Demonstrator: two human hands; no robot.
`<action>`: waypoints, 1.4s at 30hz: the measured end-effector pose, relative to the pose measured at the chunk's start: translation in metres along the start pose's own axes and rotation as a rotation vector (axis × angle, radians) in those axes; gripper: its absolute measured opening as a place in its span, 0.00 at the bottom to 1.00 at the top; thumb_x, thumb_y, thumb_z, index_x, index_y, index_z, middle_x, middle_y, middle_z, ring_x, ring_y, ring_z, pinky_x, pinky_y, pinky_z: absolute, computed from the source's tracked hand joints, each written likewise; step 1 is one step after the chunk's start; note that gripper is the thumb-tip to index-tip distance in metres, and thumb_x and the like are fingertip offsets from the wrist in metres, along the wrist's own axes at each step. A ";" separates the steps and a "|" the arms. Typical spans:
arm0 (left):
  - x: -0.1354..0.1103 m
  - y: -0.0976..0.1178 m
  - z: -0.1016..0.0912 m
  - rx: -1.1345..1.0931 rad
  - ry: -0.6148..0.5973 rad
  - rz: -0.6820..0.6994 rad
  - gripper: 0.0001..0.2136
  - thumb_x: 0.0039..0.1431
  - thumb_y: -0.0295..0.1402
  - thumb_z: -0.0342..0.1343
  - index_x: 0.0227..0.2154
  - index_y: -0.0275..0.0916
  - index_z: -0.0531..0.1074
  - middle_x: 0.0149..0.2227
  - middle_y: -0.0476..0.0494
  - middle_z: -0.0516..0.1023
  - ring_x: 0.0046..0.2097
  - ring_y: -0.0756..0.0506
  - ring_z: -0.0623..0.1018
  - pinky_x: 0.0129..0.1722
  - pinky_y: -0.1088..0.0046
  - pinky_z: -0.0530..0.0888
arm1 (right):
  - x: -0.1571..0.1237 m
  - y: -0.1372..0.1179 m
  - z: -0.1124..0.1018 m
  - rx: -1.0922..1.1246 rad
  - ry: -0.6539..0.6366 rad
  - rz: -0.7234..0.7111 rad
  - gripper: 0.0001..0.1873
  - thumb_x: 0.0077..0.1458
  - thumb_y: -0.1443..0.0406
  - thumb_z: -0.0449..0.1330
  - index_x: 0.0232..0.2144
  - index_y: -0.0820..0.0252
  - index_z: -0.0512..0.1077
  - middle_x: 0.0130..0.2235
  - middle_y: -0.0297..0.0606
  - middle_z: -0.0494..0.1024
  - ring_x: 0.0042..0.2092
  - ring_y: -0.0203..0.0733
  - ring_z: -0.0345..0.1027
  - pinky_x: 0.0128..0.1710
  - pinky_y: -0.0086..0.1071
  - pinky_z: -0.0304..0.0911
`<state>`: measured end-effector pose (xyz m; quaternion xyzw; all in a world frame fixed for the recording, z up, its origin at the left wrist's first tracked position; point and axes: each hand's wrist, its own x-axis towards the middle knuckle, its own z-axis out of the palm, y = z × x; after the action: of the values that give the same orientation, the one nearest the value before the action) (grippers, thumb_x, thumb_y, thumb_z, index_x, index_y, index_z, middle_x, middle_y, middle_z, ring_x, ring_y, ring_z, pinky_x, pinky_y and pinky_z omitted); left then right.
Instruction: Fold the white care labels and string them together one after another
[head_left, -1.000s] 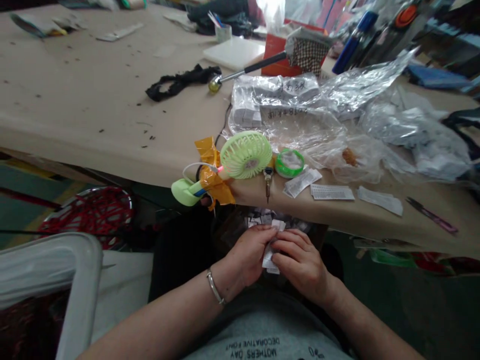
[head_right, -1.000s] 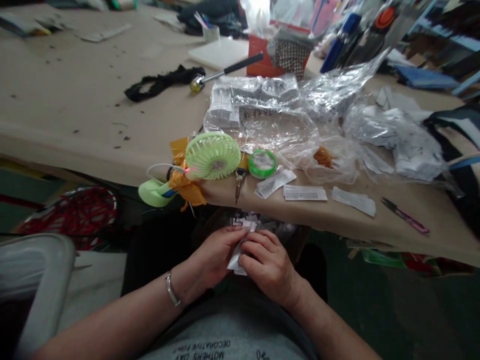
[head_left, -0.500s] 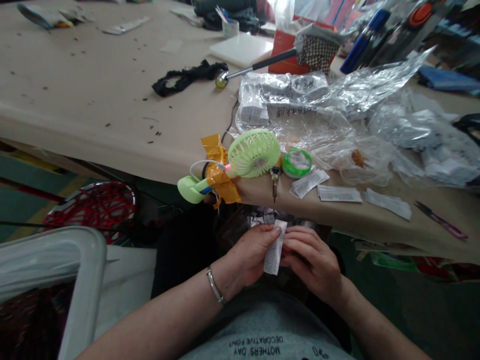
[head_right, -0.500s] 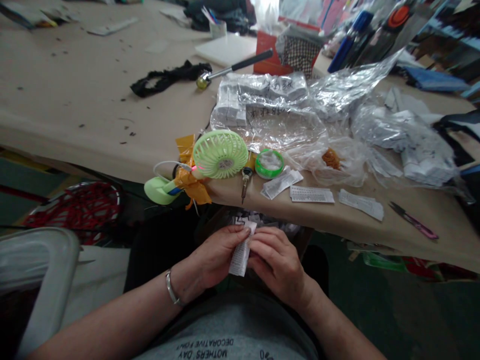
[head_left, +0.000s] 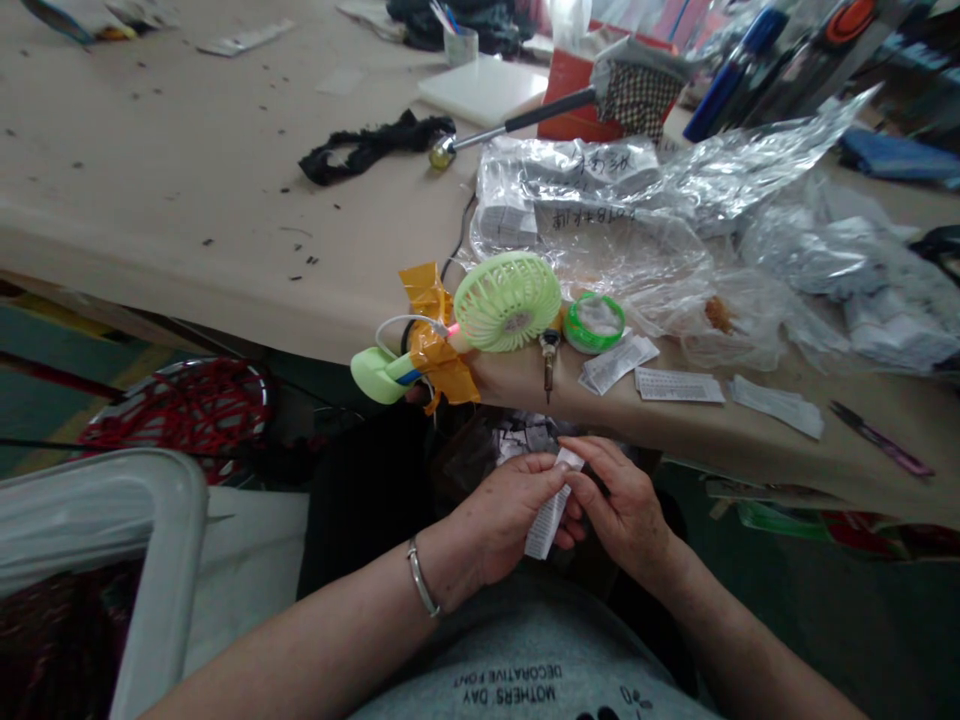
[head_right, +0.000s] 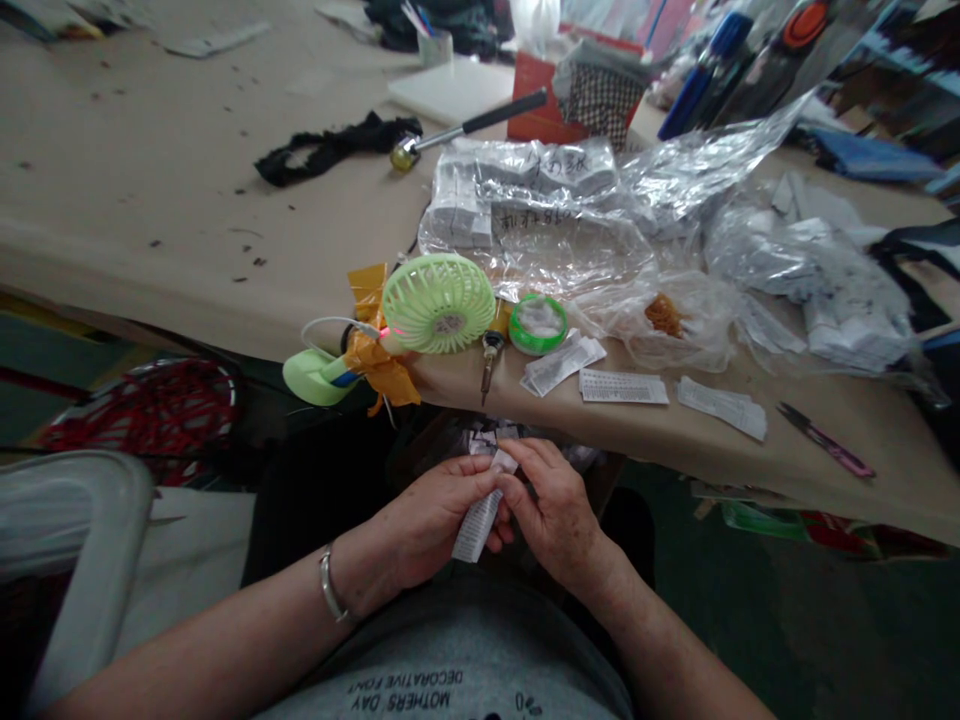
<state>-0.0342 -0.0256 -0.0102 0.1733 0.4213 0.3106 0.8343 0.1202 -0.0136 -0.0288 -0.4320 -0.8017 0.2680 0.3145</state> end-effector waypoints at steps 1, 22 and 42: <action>0.000 -0.001 0.000 0.001 0.000 0.008 0.08 0.58 0.35 0.52 0.30 0.35 0.69 0.22 0.50 0.69 0.22 0.53 0.71 0.22 0.78 0.68 | 0.000 0.000 0.000 0.023 0.008 0.018 0.16 0.59 0.64 0.53 0.49 0.58 0.69 0.46 0.43 0.75 0.48 0.44 0.69 0.48 0.38 0.66; -0.002 0.000 -0.006 0.074 -0.020 0.045 0.08 0.52 0.36 0.56 0.28 0.36 0.71 0.22 0.50 0.69 0.23 0.52 0.71 0.24 0.75 0.68 | 0.007 -0.008 0.002 0.121 0.026 0.101 0.15 0.57 0.63 0.55 0.48 0.56 0.69 0.44 0.40 0.75 0.45 0.43 0.70 0.46 0.36 0.67; -0.006 0.000 -0.010 0.034 -0.025 0.038 0.08 0.54 0.35 0.55 0.27 0.36 0.68 0.21 0.51 0.68 0.22 0.53 0.70 0.22 0.77 0.67 | 0.010 -0.005 0.007 0.291 -0.053 0.222 0.13 0.58 0.64 0.55 0.46 0.54 0.70 0.42 0.37 0.77 0.43 0.39 0.72 0.45 0.32 0.67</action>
<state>-0.0448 -0.0293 -0.0130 0.1992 0.4127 0.3169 0.8304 0.1077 -0.0083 -0.0268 -0.4606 -0.7098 0.4255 0.3208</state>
